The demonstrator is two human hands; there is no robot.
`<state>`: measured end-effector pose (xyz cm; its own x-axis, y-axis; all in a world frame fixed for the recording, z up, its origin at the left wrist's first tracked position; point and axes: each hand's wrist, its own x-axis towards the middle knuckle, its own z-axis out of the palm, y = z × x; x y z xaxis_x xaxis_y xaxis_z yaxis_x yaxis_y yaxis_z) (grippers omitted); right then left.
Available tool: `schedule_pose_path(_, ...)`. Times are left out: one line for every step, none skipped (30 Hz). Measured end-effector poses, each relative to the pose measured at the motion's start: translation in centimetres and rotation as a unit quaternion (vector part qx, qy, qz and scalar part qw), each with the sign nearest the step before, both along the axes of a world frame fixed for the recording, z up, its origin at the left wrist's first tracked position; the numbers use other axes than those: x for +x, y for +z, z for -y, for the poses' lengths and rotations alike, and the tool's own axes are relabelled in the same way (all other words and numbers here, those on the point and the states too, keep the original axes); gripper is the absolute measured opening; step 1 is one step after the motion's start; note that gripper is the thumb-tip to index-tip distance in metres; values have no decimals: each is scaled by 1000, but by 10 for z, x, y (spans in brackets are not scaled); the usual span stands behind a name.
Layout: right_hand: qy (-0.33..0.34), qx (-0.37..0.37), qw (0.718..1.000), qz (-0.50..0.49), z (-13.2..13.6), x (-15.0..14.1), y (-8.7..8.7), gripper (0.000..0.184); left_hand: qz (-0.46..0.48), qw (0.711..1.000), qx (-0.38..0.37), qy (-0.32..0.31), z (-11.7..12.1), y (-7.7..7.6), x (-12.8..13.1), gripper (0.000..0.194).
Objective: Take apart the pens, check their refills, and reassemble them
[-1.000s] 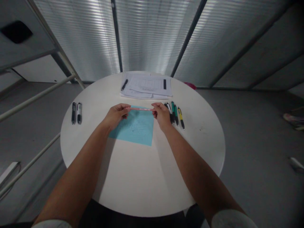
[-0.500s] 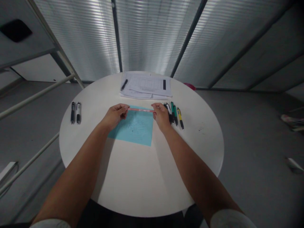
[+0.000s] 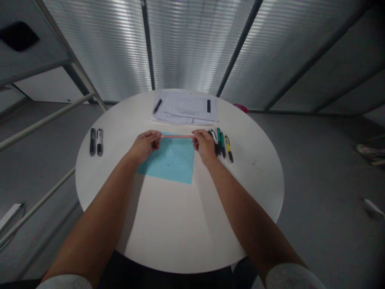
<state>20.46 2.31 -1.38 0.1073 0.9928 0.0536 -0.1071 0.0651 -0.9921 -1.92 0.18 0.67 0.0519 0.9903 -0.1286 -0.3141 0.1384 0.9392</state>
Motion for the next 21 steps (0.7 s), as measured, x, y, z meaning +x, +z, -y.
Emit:
schedule_pose_path(-1, -1, 1000, -5, 0, 0, 0, 14, 0, 1000, -1, 2, 0, 0, 0, 16)
schedule_pose_path(-2, 0, 1000, -8, 0, 0, 0, 14, -1, 1000, -1, 4, 1, 1, 0, 16)
schedule_pose_path(-2, 2, 1000, -11, 0, 0, 0, 14, -2, 1000, -2, 6, 1, 1, 1, 16)
schedule_pose_path(-2, 4, 1000, -11, 0, 1, 0, 14, -2, 1000, -4, 7, 1, 2, 1, 16)
schedule_pose_path(-1, 5, 1000, -10, 0, 0, 0, 16, -1, 1000, -5, 8, 1, 2, 1, 16)
schedule_pose_path(-2, 6, 1000, -9, 0, 0, 0, 17, 2, 1000, -6, 9, 1, 2, 1, 16)
schedule_pose_path(-2, 7, 1000, -7, 1, 0, 1, 19, 6, 1000, -7, 11, 1, 2, 1, 16)
schedule_pose_path(-4, 7, 1000, -6, 1, 0, 1, 20, 10, 1000, -8, 13, 1, 1, 1, 16)
schedule_pose_path(-6, 8, 1000, -6, 1, 0, 0, 21, 14, 1000, -9, 15, 1, 1, 1, 15)
schedule_pose_path(-9, 10, 1000, -7, 1, 0, 0, 22, 16, 1000, -9, 17, 1, 1, 1, 15)
schedule_pose_path(-11, 13, 1000, -5, 0, 0, 0, 23, 18, 1000, -10, 16, 1, 1, 0, 15)
schedule_pose_path(-11, 16, 1000, -1, 0, 0, -1, 24, 19, 1000, -11, 14, 1, 1, 0, 14)
schedule_pose_path(-7, 18, 1000, 6, 0, 0, -2, 25, 20, 1000, -11, 13, 2, 1, 0, 14)
schedule_pose_path(-2, 19, 1000, 13, -1, 1, -2, 27, 21, 1000, -12, 13, 2, 2, 0, 14)
schedule_pose_path(3, 20, 1000, 20, -1, 1, -3, 28, 21, 1000, -13, 13, 2, 2, 0, 14)
schedule_pose_path(7, 22, 999, 24, -2, 1, -4, 29, 20, 1000, -14, 15, 2, 2, 0, 15)
schedule_pose_path(9, 25, 999, 25, -2, 1, -4, 29, 19, 1000, -15, 16, 1, 2, 0, 15)
schedule_pose_path(8, 30, 999, 23, -2, 2, -5, 28, 17, 1000, -16, 17, 1, 2, 0, 15)
schedule_pose_path(6, 36, 999, 19, -2, 2, -5, 27, 15, 1000, -16, 17, 1, 2, 0, 15)
schedule_pose_path(3, 41, 999, 16, -2, 2, -6, 26, 13, 1000, -15, 17, 0, 1, 1, 16)
schedule_pose_path(1, 43, 999, 12, -2, 2, -6, 25, 12, 1000, -13, 17, -1, 0, 1, 16)
